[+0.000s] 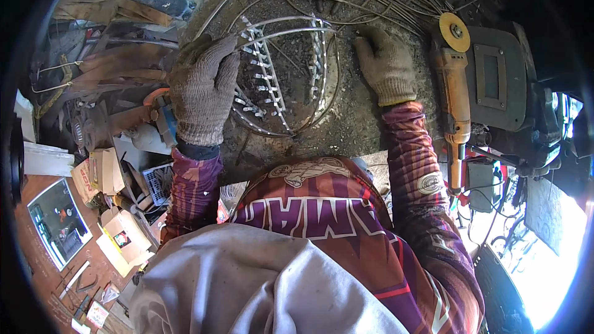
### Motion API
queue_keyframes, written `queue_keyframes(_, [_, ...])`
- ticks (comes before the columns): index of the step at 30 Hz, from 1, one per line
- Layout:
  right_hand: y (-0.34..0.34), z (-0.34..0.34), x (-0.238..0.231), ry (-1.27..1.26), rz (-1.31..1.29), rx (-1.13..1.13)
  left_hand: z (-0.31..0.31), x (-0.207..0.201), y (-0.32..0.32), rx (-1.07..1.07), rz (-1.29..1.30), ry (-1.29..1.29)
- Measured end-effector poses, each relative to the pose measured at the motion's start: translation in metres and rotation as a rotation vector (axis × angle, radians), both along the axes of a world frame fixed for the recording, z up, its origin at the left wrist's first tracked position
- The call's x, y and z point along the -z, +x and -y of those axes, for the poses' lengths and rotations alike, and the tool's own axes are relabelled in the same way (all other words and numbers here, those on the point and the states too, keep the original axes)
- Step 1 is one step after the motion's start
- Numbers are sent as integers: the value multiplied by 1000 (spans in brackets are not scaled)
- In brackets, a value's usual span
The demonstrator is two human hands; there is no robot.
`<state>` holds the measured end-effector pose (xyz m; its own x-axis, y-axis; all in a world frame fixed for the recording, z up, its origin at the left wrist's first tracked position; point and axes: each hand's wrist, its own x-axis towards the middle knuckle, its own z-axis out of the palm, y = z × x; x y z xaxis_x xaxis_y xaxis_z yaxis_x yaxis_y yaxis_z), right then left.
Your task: The person manipulates a small metal part and wraps a metal piece around a wire frame assembly on a metal workbench.
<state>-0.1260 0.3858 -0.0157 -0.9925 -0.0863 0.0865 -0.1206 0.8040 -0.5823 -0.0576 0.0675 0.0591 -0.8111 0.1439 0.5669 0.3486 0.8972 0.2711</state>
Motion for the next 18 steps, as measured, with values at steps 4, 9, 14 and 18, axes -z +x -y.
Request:
queue_keyframes(4, [0,2,-3,1,23,9,1,3,-1,-10,20,15])
queue_keyframes(9, [-2,1,0,-9,0,-22,0,-5,0,14,44,-47])
queue_keyframes(14, [-2,0,3,-18,-40,-25,1,-7,0,43,70,-65])
queue_keyframes(18, [-3,2,0,16,-51,-31,-1,-6,2,7,51,-80])
